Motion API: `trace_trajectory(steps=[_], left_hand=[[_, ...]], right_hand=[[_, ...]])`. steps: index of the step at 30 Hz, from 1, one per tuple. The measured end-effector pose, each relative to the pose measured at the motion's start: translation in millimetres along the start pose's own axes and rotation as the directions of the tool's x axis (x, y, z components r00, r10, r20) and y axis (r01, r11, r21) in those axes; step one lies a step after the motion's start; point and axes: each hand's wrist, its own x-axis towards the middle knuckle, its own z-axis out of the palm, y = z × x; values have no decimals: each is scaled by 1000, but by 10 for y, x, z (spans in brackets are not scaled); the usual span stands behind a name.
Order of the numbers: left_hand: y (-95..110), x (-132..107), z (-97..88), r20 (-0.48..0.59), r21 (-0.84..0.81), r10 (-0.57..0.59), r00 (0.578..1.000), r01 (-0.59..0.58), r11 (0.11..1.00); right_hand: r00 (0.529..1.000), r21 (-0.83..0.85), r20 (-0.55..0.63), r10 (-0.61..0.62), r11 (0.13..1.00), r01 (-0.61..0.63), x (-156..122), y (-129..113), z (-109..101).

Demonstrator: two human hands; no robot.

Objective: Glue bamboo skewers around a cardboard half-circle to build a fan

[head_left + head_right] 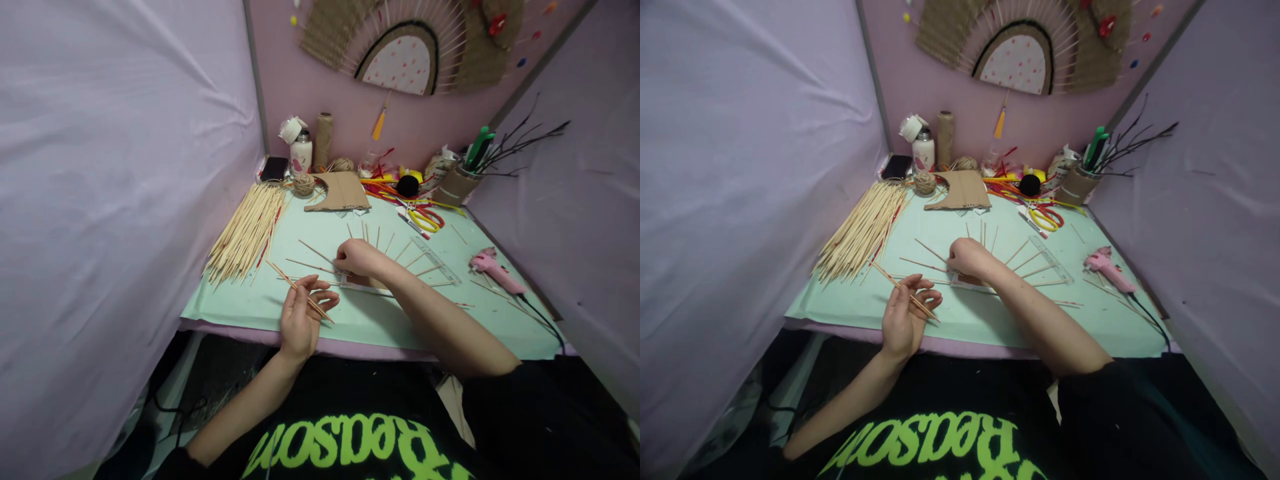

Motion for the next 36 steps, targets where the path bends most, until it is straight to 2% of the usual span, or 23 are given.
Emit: trace_trajectory(steps=[22,31,36], left_hand=[[-5,-4,-8,2,-2,5,1000,-5,1000],[-5,-6,-9,0,-4,-5,1000,5,1000],[-8,-3,-17,14,-14,-6,1000,6,1000]], right_hand=[[999,27,-33,-40,999,41,-26,54,45],[999,15,-34,-26,1000,27,-53,43,40],[997,20,-71,-11,1000,12,-62,65,-4]])
